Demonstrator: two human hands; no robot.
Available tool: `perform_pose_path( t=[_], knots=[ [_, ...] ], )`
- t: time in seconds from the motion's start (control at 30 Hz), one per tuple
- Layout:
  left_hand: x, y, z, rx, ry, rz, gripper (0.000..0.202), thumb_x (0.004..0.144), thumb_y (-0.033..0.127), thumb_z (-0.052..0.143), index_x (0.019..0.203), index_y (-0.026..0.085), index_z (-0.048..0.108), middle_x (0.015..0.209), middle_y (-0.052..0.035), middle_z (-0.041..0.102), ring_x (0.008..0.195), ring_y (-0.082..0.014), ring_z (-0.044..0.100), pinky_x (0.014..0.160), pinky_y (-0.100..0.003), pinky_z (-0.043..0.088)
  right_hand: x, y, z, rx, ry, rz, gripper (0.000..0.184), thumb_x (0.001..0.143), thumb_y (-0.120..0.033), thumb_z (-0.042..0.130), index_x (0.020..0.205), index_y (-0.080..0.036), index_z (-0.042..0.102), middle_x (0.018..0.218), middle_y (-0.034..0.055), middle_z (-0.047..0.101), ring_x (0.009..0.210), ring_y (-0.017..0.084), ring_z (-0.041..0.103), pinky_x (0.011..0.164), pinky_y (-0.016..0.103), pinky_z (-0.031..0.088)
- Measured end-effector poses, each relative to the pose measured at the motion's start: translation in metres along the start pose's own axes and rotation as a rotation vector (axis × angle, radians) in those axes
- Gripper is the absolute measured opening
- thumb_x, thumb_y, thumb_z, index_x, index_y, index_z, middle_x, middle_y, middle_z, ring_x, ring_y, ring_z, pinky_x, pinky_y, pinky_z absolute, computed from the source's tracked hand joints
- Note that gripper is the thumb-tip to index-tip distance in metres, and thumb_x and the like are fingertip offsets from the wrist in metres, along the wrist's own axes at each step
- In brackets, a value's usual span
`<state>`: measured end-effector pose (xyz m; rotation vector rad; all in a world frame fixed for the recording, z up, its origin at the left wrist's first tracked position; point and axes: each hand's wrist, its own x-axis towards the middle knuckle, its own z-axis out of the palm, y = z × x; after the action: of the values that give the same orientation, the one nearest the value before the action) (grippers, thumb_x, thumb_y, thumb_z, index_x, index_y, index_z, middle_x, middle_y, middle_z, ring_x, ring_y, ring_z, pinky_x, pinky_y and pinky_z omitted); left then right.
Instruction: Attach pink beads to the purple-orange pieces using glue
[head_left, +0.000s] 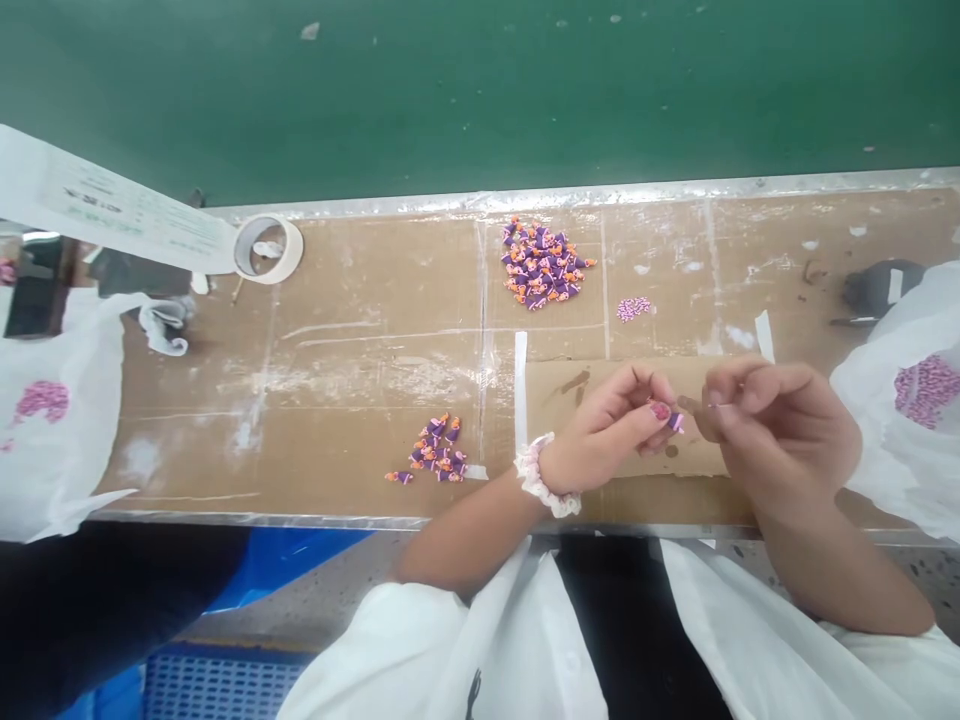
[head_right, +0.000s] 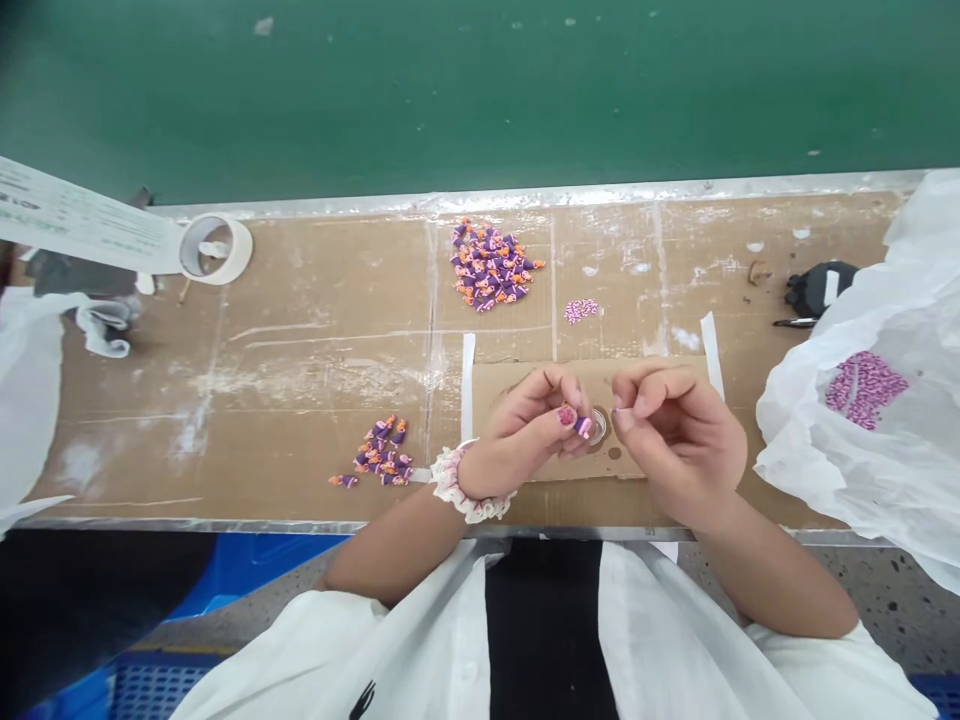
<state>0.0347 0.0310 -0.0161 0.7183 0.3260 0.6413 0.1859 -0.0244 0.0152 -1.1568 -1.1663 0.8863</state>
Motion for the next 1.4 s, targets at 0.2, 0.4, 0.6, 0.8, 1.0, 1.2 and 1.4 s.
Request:
perform_pose_path(
  t=[0.2,0.4,0.6,0.8,1.0,1.2,1.4],
  knots=[
    [0.001,-0.002,0.006,-0.04,0.074,-0.055,0.032,0.084,0.04,0.068,0.085,0.019,0.044,0.069,0.0046,0.051,0.054,-0.0043,0.045,0.052,-0.02,0.036,-0.007,-0.001,0.0,-0.337,-0.123,-0.186,0.025,0.084,-0.002,0.057,0.09,-0.026,0.053,0.085,0.002,0.058,0.064,0.013,0.053,0.049,0.025,0.044],
    [0.001,-0.003,0.007,-0.069,0.075,-0.031,0.028,0.086,0.037,0.067,0.086,0.019,0.045,0.073,0.004,0.052,0.055,-0.0041,0.047,0.051,-0.019,0.036,-0.008,-0.002,-0.001,-0.389,-0.154,-0.197,0.027,0.082,0.001,0.057,0.089,-0.025,0.051,0.086,0.0016,0.057,0.067,0.012,0.055,0.05,0.023,0.045],
    [0.0,-0.006,0.004,0.005,0.05,0.029,0.026,0.089,0.038,0.063,0.088,0.019,0.045,0.074,0.004,0.051,0.055,-0.0037,0.047,0.052,-0.019,0.039,-0.007,-0.005,0.001,-0.419,-0.151,-0.189,0.025,0.082,-0.002,0.056,0.088,-0.026,0.051,0.083,0.0012,0.058,0.065,0.013,0.058,0.049,0.023,0.049],
    [-0.003,-0.004,0.001,0.12,0.004,0.094,0.024,0.091,0.035,0.062,0.09,0.02,0.044,0.08,0.0023,0.052,0.064,-0.0042,0.049,0.058,-0.017,0.044,-0.005,-0.011,0.0,-0.455,-0.171,-0.156,0.022,0.083,-0.003,0.055,0.085,-0.025,0.051,0.081,0.0024,0.06,0.063,0.014,0.058,0.048,0.024,0.047],
    [-0.002,-0.008,0.002,0.034,-0.005,0.07,0.024,0.091,0.034,0.062,0.089,0.02,0.042,0.082,0.0032,0.05,0.063,-0.0031,0.048,0.06,-0.017,0.045,-0.007,-0.014,0.002,-0.479,-0.148,-0.174,0.023,0.082,-0.001,0.056,0.084,-0.024,0.053,0.081,0.0017,0.06,0.065,0.013,0.058,0.05,0.024,0.047],
    [0.001,-0.005,0.0,-0.006,-0.01,0.066,0.029,0.09,0.037,0.064,0.088,0.02,0.04,0.08,0.0034,0.049,0.059,-0.0031,0.047,0.052,-0.016,0.038,-0.004,-0.007,0.001,-0.373,-0.151,-0.162,0.025,0.082,-0.001,0.061,0.085,-0.025,0.055,0.082,0.002,0.063,0.07,0.015,0.061,0.053,0.027,0.05],
    [0.0,0.0,-0.002,-0.016,-0.013,0.123,0.027,0.09,0.035,0.064,0.087,0.021,0.041,0.079,0.003,0.052,0.058,-0.0037,0.048,0.051,-0.017,0.038,-0.001,0.004,-0.002,-0.199,-0.068,-0.103,0.025,0.081,-0.002,0.065,0.088,-0.025,0.057,0.084,0.0019,0.063,0.076,0.017,0.061,0.06,0.029,0.052]
  ],
)
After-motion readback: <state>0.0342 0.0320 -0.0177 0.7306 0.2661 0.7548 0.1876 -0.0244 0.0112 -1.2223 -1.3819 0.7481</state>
